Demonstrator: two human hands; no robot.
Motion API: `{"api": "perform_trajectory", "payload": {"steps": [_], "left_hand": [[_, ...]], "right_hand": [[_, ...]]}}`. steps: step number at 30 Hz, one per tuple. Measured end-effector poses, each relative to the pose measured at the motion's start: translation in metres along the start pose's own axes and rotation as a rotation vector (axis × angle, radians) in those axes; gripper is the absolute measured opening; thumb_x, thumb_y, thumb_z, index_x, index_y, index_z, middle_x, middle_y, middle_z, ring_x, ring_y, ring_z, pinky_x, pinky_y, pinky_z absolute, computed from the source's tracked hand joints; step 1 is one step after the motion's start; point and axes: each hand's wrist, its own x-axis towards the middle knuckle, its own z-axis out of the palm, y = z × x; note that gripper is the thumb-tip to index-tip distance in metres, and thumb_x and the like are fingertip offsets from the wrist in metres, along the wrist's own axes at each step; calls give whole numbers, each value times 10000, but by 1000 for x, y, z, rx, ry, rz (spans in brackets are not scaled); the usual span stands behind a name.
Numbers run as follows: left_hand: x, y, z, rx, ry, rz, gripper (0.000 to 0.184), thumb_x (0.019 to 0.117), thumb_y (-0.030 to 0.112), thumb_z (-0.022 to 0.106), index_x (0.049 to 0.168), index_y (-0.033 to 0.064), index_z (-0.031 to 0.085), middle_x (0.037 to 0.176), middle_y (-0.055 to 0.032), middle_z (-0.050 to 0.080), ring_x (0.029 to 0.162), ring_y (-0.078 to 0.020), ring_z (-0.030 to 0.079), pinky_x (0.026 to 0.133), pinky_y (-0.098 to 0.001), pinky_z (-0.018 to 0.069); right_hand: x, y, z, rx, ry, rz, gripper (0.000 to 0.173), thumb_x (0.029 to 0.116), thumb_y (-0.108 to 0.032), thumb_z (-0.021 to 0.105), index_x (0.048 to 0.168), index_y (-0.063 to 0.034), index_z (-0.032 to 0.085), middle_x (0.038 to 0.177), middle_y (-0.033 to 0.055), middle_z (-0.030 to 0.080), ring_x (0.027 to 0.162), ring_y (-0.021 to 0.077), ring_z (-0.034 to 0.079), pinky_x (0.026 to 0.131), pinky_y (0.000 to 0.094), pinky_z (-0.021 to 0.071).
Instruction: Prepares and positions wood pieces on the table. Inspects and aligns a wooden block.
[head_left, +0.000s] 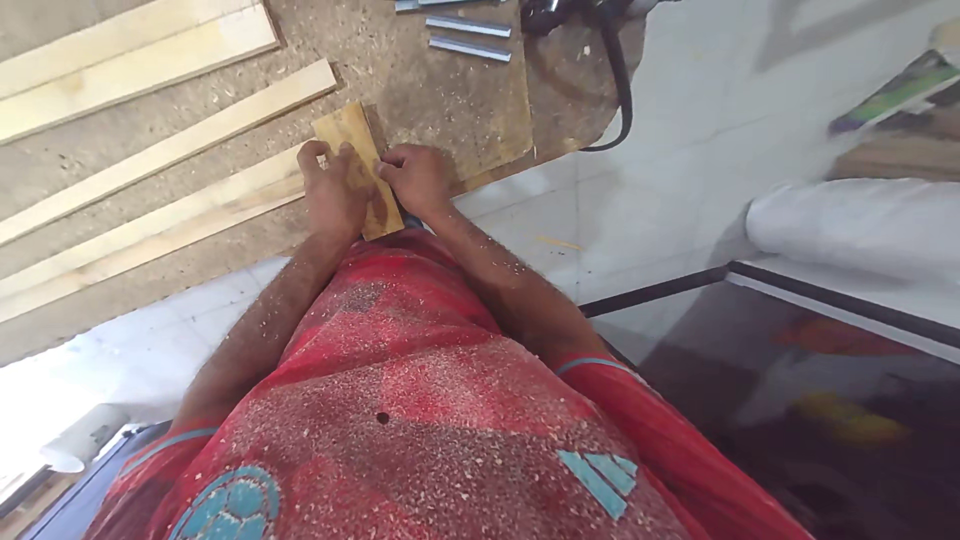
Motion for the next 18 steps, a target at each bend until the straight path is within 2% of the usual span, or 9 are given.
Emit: {"api": "perform_trajectory", "payload": {"steps": [2, 3, 5, 8, 11, 14, 16, 18], "left_hand": [[1, 2, -2, 9, -22, -13, 648, 821, 174, 811, 1434, 146, 606, 1557, -232, 365, 1314, -334, 544, 1027, -414, 551], [1, 3, -3, 17, -34, -23, 641, 828, 163, 795, 1439, 148, 601, 1562, -230, 357, 1306, -335, 550, 1017, -420, 558], [2, 5, -5, 51, -49, -33, 646, 827, 158, 789, 1444, 163, 597, 1566, -223, 351, 1270, -342, 576, 986, -432, 576], [2, 6, -6, 75, -76, -39, 670, 814, 171, 806, 1448, 185, 588, 1585, -205, 326, 1249, -336, 592, 966, -440, 586], [3, 11, -9, 100, -110, -65, 654, 825, 195, 806, 1442, 185, 588, 1592, -214, 312, 1264, -372, 574, 970, -480, 579], [5, 15, -11, 136, -134, -84, 663, 826, 207, 816, 1446, 194, 583, 1601, -206, 302, 1302, -405, 536, 983, -514, 568], [5, 14, -12, 213, -136, -37, 664, 827, 246, 812, 1446, 178, 581, 1597, -195, 329, 1344, -419, 494, 1004, -545, 545], [6, 16, -12, 334, -134, 63, 633, 853, 257, 782, 1430, 84, 585, 1592, -200, 372, 1371, -451, 441, 1006, -615, 485]], "right_hand": [[3, -9, -5, -19, -45, -13, 369, 986, -320, 654, 1331, -193, 687, 1081, 21, 743, 983, 175, 704, 901, 461, 575], [7, -10, -4, -12, -53, -36, 417, 993, -305, 644, 1394, -191, 647, 1103, 31, 737, 986, 180, 701, 901, 457, 576], [18, -10, 1, 10, -37, -91, 434, 1001, -293, 617, 1421, -183, 637, 1140, 34, 744, 1018, 167, 708, 929, 436, 578], [27, -11, 4, 35, -34, -121, 405, 1021, -282, 604, 1406, -165, 648, 1196, 39, 743, 1085, 151, 704, 989, 408, 564], [22, -9, 4, 44, -14, -136, 367, 1042, -282, 571, 1372, -160, 676, 1234, 37, 731, 1146, 141, 681, 1036, 386, 536], [15, -5, 6, 96, 10, -118, 307, 1039, -251, 570, 1273, -131, 729, 1171, 44, 743, 1095, 135, 694, 996, 372, 558], [11, -3, 7, 110, 10, -87, 285, 1039, -266, 577, 1216, -124, 751, 1126, 39, 748, 1057, 130, 701, 966, 373, 569], [8, -5, 2, 59, -8, -42, 298, 1041, -317, 578, 1190, -134, 760, 1081, 33, 757, 1015, 141, 712, 935, 397, 578]]}}
